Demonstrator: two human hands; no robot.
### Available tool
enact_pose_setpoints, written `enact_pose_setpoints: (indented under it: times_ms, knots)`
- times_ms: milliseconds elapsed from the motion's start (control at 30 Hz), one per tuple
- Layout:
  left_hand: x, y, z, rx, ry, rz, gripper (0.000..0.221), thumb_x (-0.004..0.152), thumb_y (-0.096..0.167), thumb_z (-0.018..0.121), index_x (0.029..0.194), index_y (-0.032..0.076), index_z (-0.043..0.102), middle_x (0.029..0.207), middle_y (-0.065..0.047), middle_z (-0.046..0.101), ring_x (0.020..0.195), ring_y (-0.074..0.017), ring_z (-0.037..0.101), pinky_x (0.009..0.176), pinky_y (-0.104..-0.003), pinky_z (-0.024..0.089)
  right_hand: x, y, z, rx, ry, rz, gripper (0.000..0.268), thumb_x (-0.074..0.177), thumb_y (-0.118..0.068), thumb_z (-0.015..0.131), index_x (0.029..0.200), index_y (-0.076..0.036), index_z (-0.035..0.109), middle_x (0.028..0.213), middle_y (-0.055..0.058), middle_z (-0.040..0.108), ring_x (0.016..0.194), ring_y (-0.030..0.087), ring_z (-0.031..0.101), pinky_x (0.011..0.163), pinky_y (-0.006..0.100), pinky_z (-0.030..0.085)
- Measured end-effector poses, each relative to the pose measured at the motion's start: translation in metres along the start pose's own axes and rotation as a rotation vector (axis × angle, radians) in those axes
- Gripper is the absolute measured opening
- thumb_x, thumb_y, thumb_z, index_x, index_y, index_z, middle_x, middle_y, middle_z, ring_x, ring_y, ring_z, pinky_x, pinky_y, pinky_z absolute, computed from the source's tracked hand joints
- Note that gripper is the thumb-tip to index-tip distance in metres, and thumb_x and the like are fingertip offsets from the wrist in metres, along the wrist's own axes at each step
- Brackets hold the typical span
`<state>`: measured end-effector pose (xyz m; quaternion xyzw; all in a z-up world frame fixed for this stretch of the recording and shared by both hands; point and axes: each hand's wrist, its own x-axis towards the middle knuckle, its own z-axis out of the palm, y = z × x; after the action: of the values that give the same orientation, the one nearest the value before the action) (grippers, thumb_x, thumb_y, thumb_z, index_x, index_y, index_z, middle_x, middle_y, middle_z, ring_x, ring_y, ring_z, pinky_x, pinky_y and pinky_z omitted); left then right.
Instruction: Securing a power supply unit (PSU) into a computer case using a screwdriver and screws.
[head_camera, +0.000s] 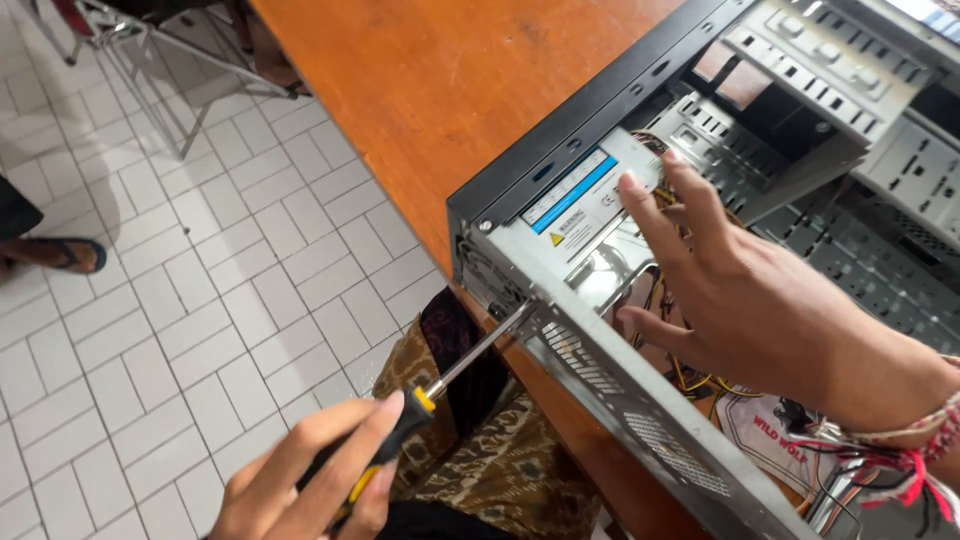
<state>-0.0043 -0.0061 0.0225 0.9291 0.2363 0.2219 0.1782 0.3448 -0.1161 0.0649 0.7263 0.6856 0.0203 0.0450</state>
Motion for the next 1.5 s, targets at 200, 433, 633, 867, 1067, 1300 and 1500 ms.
enact_pose_setpoints:
  times_ms: [200, 433, 633, 867, 1067, 1300, 1500]
  knots:
    - [-0.011, -0.012, 0.015, 0.119, -0.112, -0.058, 0.057, 0.087, 0.022, 0.068, 0.142, 0.032, 0.06, 0.121, 0.01, 0.062, 0.05, -0.0113, 0.064, 0.045, -0.028, 0.058, -0.004, 0.005, 0.008, -0.034, 0.143, -0.09, 0.111, 0.08, -0.053, 0.074, 0.16, 0.007, 0.024, 0.157, 0.043, 0.023, 0.112, 0.046, 0.064, 0.099, 0.049, 0.054]
    - [0.008, 0.008, 0.014, 0.249, -0.224, -0.42, 0.037, 0.084, 0.039, 0.06, 0.119, 0.049, 0.066, 0.089, 0.009, 0.058, 0.056, -0.0117, 0.058, 0.053, -0.024, 0.05, -0.002, 0.005, 0.007, 0.052, 0.127, -0.082, 0.107, 0.081, -0.047, 0.076, 0.16, 0.005, 0.024, 0.159, 0.041, 0.019, 0.102, 0.04, 0.069, 0.097, 0.051, 0.053]
    - [-0.001, 0.001, 0.009, 0.372, 0.087, 0.124, 0.044, 0.093, 0.047, 0.062, 0.135, 0.035, 0.062, 0.123, 0.012, 0.062, 0.068, -0.0179, 0.051, 0.051, -0.033, 0.047, -0.002, 0.006, 0.01, 0.056, 0.139, -0.075, 0.106, 0.081, -0.046, 0.075, 0.16, 0.005, 0.026, 0.158, 0.041, 0.019, 0.116, 0.047, 0.06, 0.105, 0.052, 0.048]
    - [0.002, 0.002, 0.018, 0.25, 0.248, 0.02, 0.045, 0.085, 0.032, 0.086, 0.126, 0.024, 0.07, 0.116, 0.001, 0.065, 0.072, -0.0167, 0.066, 0.067, -0.033, 0.058, -0.001, 0.003, 0.01, 0.024, 0.143, -0.067, 0.104, 0.079, -0.046, 0.076, 0.157, 0.006, 0.031, 0.155, 0.036, 0.026, 0.122, 0.042, 0.059, 0.094, 0.05, 0.057]
    - [0.005, 0.025, 0.009, 0.052, 0.245, -0.272, 0.037, 0.091, 0.022, 0.053, 0.122, 0.025, 0.072, 0.104, 0.007, 0.07, 0.064, -0.0118, 0.061, 0.062, -0.026, 0.053, 0.0, 0.002, 0.009, -0.008, 0.141, -0.057, 0.107, 0.075, -0.043, 0.079, 0.158, 0.005, 0.032, 0.154, 0.035, 0.029, 0.118, 0.04, 0.064, 0.089, 0.049, 0.061]
    - [0.014, 0.028, -0.011, -0.156, 0.201, -0.277, 0.026, 0.094, 0.026, 0.058, 0.114, 0.022, 0.074, 0.101, 0.004, 0.07, 0.058, -0.0104, 0.054, 0.05, -0.02, 0.044, 0.001, 0.003, 0.009, -0.027, 0.157, -0.092, 0.108, 0.078, -0.046, 0.075, 0.159, 0.008, 0.029, 0.155, 0.038, 0.03, 0.121, 0.042, 0.062, 0.092, 0.05, 0.059]
    - [0.006, 0.004, -0.008, -0.268, 0.136, -0.143, 0.031, 0.092, 0.025, 0.062, 0.121, 0.018, 0.072, 0.112, 0.0, 0.073, 0.062, -0.0083, 0.065, 0.046, -0.018, 0.05, 0.003, -0.003, 0.003, 0.039, 0.013, 0.022, 0.106, 0.08, -0.046, 0.072, 0.161, 0.003, 0.022, 0.161, 0.039, 0.02, 0.077, 0.042, 0.076, 0.081, 0.057, 0.062]
